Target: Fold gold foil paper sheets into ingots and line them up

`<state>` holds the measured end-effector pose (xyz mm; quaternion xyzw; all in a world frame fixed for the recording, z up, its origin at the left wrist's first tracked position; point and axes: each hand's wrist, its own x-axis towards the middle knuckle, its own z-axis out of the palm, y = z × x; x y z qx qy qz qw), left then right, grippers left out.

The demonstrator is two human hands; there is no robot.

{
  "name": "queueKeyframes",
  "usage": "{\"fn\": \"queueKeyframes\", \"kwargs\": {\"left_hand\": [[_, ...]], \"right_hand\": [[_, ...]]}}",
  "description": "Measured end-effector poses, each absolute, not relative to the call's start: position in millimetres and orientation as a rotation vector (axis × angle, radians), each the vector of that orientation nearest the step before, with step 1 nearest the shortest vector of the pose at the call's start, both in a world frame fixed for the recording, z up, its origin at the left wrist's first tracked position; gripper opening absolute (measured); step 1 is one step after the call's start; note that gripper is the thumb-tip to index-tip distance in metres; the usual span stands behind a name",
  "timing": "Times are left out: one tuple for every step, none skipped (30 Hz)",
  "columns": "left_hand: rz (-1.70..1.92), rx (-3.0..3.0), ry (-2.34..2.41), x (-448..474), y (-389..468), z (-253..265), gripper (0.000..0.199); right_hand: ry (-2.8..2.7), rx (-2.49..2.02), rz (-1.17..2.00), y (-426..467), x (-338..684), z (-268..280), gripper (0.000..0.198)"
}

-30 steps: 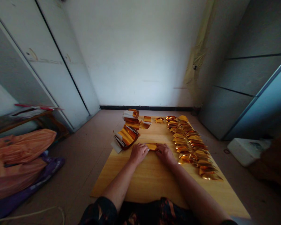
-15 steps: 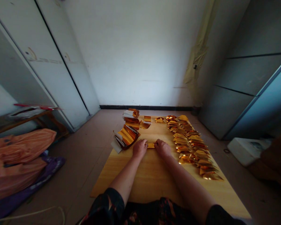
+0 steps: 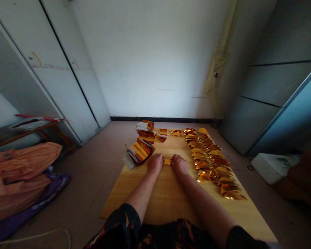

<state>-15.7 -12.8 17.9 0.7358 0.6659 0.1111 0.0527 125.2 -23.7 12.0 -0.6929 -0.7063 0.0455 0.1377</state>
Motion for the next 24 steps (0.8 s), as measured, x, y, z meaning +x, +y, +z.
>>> {"fn": "queueKeyframes", "kwargs": {"left_hand": [[0.331,2.234,2.030,-15,-13,19,0.025],[0.324,2.229,2.035,-14,-13,19,0.025],[0.318,2.224,2.042,-14,-14,19,0.025],[0.316,2.219,2.053,-14,-14,19,0.025],[0.320,2.219,2.067,-14,-14,19,0.025],[0.329,2.231,2.077,-14,-14,18,0.025],[0.345,2.258,2.084,-14,-15,17,0.024],[0.360,2.298,2.084,-14,-15,16,0.022],[0.369,2.345,2.079,-14,-15,16,0.021],[0.368,2.389,2.071,-14,-15,15,0.021],[0.360,2.421,2.066,-14,-14,14,0.021],[0.348,2.436,2.064,-14,-14,14,0.022],[0.332,2.428,2.064,-13,-14,14,0.022],[0.314,2.402,2.065,-13,-14,15,0.022],[0.297,2.368,2.069,-12,-14,15,0.022],[0.281,2.333,2.073,-12,-15,16,0.023],[0.266,2.305,2.076,-13,-15,16,0.023],[0.260,2.291,2.074,-13,-16,17,0.023],[0.263,2.292,2.067,-14,-17,17,0.024],[0.273,2.305,2.053,-15,-18,17,0.024],[0.286,2.322,2.033,-17,-20,17,0.023],[0.303,2.339,2.012,-18,-21,17,0.023],[0.323,2.355,1.993,-20,-22,16,0.022],[0.342,2.364,1.980,-21,-23,16,0.021]], "right_hand": [[-2.033,-1.992,0.130,-24,126,11,0.015],[-2.029,-1.973,0.122,-25,127,11,0.016],[-2.034,-1.944,0.107,-25,128,10,0.016],[-2.046,-1.918,0.094,-25,129,9,0.015],[-2.062,-1.899,0.086,-25,129,9,0.014],[-2.075,-1.889,0.084,-25,130,8,0.014],[-2.081,-1.892,0.089,-25,130,8,0.015],[-2.077,-1.906,0.096,-25,130,8,0.016],[-2.067,-1.925,0.104,-24,129,8,0.017],[-2.057,-1.943,0.113,-24,129,8,0.017],[-2.048,-1.956,0.121,-23,129,9,0.017],[-2.043,-1.968,0.133,-23,128,9,0.017],[-2.038,-1.981,0.149,-23,127,10,0.017],[-2.032,-1.996,0.167,-23,127,11,0.018],[-2.023,-2.010,0.184,-23,126,12,0.018],[-2.012,-2.022,0.197,-24,125,13,0.017],[-2.001,-2.030,0.205,-24,124,14,0.017],[-1.990,-2.036,0.210,-25,123,15,0.017],[-1.980,-2.042,0.214,-26,122,16,0.019],[-1.971,-2.049,0.217,-27,121,18,0.021],[-1.962,-2.059,0.221,-27,120,19,0.024],[-1.953,-2.071,0.224,-28,118,21,0.026],[-1.945,-2.084,0.226,-29,117,22,0.028],[-1.939,-2.098,0.230,-29,116,24,0.030]]}}
